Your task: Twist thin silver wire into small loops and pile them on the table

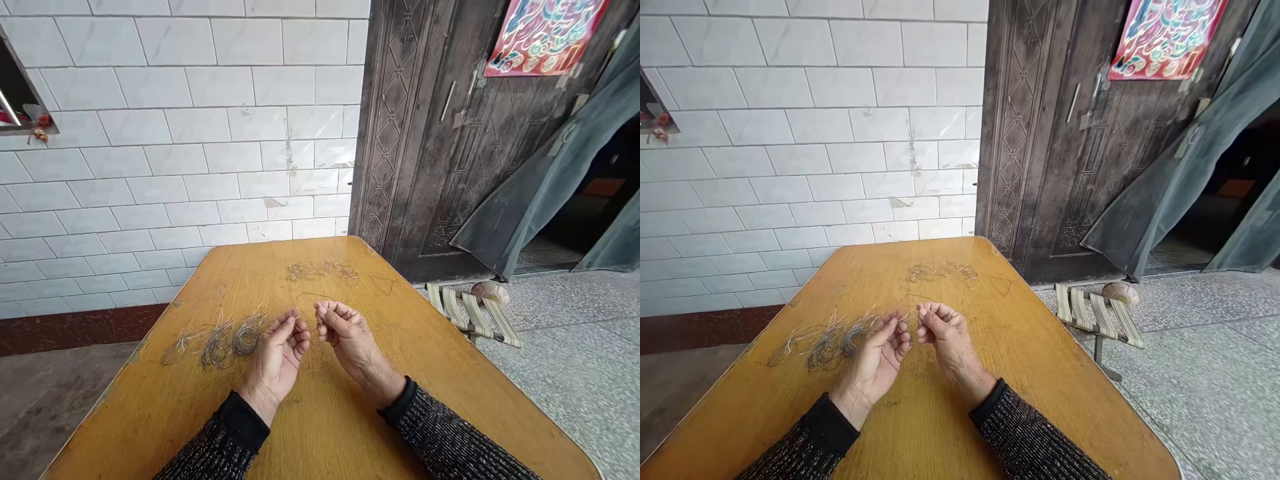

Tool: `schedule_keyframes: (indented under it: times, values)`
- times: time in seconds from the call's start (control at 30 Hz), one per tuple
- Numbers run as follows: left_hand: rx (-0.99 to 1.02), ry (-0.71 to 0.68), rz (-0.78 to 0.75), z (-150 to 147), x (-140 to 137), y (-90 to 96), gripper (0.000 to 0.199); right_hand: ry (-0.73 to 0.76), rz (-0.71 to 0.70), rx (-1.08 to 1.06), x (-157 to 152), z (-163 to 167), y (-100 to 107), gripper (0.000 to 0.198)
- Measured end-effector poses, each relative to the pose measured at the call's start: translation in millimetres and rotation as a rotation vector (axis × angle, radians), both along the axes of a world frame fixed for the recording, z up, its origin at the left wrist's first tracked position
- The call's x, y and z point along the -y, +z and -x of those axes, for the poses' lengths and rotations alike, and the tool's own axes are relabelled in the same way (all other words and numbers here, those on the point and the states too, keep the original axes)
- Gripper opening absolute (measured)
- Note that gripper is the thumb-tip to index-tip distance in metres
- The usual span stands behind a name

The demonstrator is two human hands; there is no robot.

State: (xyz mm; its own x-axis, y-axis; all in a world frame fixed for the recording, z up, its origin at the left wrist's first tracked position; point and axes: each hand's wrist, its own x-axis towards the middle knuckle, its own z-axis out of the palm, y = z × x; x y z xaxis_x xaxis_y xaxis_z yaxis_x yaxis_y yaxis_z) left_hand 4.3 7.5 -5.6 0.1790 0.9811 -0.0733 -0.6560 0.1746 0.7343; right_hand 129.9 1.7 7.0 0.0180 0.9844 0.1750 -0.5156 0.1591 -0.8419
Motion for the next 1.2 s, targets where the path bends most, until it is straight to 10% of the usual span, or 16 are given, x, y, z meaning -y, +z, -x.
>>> schedule_keyframes:
  times: [0.4,1.2]
  values:
    - [-0.482,-0.021,-0.280,3,6,9.6,0.017,0.006,-0.132,0.649,2,-20,11,0.016]
    - [-0.718,0.052,-0.429,3,5,12.1,0.016,-0.041,-0.145,0.792,1,-19,3,0.013]
